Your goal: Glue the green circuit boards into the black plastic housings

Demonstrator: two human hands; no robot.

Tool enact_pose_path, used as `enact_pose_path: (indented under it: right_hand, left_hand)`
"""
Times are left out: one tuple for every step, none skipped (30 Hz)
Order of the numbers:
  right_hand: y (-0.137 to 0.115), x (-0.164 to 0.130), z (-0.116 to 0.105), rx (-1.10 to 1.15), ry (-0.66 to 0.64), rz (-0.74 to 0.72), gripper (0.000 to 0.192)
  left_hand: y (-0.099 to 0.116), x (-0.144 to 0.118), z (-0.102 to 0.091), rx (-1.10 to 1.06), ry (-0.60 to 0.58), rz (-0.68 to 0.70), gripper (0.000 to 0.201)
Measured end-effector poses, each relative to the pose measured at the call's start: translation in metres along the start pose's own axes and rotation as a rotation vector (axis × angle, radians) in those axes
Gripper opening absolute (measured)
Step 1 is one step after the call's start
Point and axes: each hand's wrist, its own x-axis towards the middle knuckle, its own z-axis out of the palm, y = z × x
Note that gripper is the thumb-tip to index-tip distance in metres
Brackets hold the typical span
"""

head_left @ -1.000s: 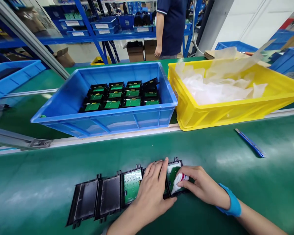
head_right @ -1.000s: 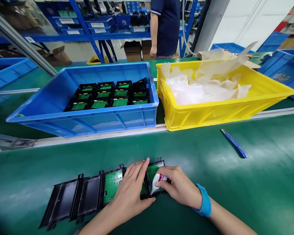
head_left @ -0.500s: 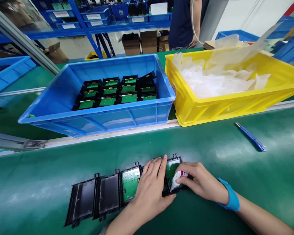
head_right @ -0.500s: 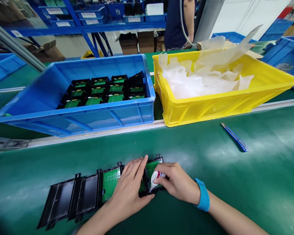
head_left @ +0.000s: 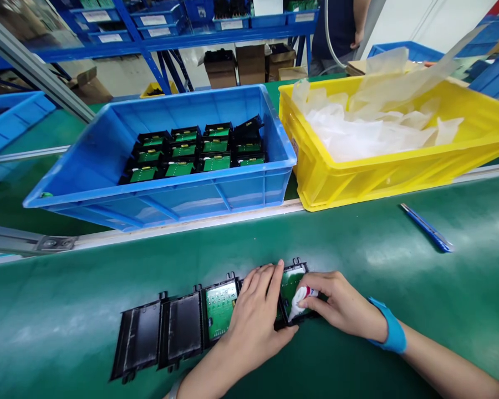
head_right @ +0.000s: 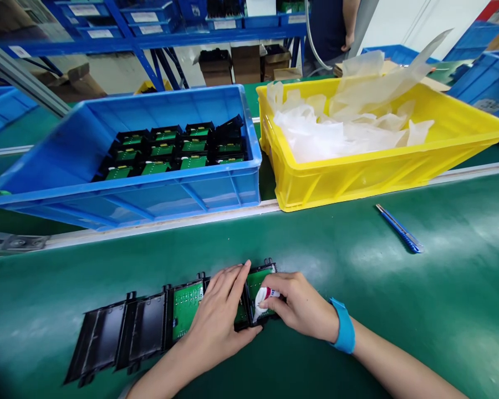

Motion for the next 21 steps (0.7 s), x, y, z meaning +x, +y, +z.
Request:
enact_pose_path:
  right_hand:
    - [0.0000, 0.0000, 0.0000, -0.001, 0.000, 0.002, 0.021]
    - [-0.0001, 0.0000, -0.0002, -0.001, -0.001, 0.003, 0.022]
    - [-0.0003, 0.0002, -0.0004, 0.000, -0.003, 0.005, 0.022]
    - [-0.0005, 0.0005, -0.0007, 0.001, -0.004, 0.006, 0.022]
    - [-0.0007, 0.0009, -0.0010, 0.003, -0.002, 0.006, 0.022]
    - [-0.0008, 0.0013, -0.0013, 0.007, 0.001, 0.006, 0.022]
    - [-0.0007, 0.0017, -0.0014, 0.012, 0.004, 0.007, 0.022]
    - [-0.0006, 0.0021, -0.0015, 0.017, 0.005, 0.009, 0.022]
    - [-0.0004, 0.0024, -0.0015, 0.020, 0.006, 0.009, 0.021]
    - [-0.0001, 0.0024, -0.0013, 0.021, 0.005, 0.009, 0.021]
    - [0.0001, 0.0024, -0.0011, 0.022, 0.004, 0.009, 0.021]
    - [0.0002, 0.0021, -0.0008, 0.023, 0.006, 0.008, 0.021]
    - [0.0003, 0.0018, -0.0006, 0.025, 0.009, 0.006, 0.020]
    - [0.0002, 0.0014, -0.0005, 0.027, 0.013, 0.005, 0.021]
    - [0.0001, 0.0011, -0.0004, 0.028, 0.016, 0.004, 0.021]
    - [0.0000, 0.0009, -0.0004, 0.028, 0.021, 0.004, 0.021]
    - [0.0000, 0.0008, -0.0004, 0.025, 0.023, 0.004, 0.021]
    - [0.0000, 0.0008, -0.0003, 0.024, 0.025, 0.003, 0.022]
    - [0.0002, 0.0009, -0.0003, 0.025, 0.028, 0.000, 0.022]
    - [0.0005, 0.0010, -0.0001, 0.026, 0.030, -0.001, 0.022]
    - [0.0009, 0.0012, 0.0001, 0.027, 0.031, -0.002, 0.022]
  left_hand:
    - [0.0002, 0.0001, -0.0002, -0.001, -0.001, -0.001, 0.114]
    - [0.0004, 0.0002, -0.0005, -0.001, -0.003, -0.002, 0.114]
    - [0.0005, 0.0002, -0.0007, -0.001, -0.007, -0.002, 0.113]
    - [0.0007, 0.0003, -0.0009, 0.000, -0.010, -0.002, 0.113]
    - [0.0008, 0.0003, -0.0010, 0.002, -0.012, -0.001, 0.113]
    - [0.0008, 0.0004, -0.0011, 0.004, -0.013, -0.002, 0.113]
    - [0.0007, 0.0005, -0.0011, 0.007, -0.013, -0.004, 0.112]
    - [0.0006, 0.0007, -0.0011, 0.009, -0.012, -0.005, 0.112]
    - [0.0005, 0.0009, -0.0011, 0.010, -0.010, -0.007, 0.112]
    - [0.0004, 0.0011, -0.0010, 0.009, -0.009, -0.008, 0.112]
    - [0.0003, 0.0013, -0.0009, 0.008, -0.010, -0.007, 0.111]
    - [0.0003, 0.0014, -0.0008, 0.007, -0.009, -0.005, 0.112]
    - [0.0003, 0.0015, -0.0007, 0.007, -0.010, -0.002, 0.112]
    - [0.0004, 0.0014, -0.0007, 0.007, -0.009, 0.001, 0.112]
    - [0.0006, 0.0013, -0.0006, 0.008, -0.009, 0.005, 0.112]
    - [0.0008, 0.0011, -0.0006, 0.009, -0.009, 0.007, 0.112]
    - [0.0010, 0.0008, -0.0005, 0.010, -0.008, 0.006, 0.112]
    - [0.0012, 0.0006, -0.0005, 0.010, -0.008, 0.006, 0.112]
    - [0.0013, 0.0004, -0.0006, 0.008, -0.007, 0.006, 0.112]
    - [0.0014, 0.0002, -0.0007, 0.007, -0.007, 0.006, 0.111]
    - [0.0014, 0.0000, -0.0009, 0.005, -0.006, 0.006, 0.111]
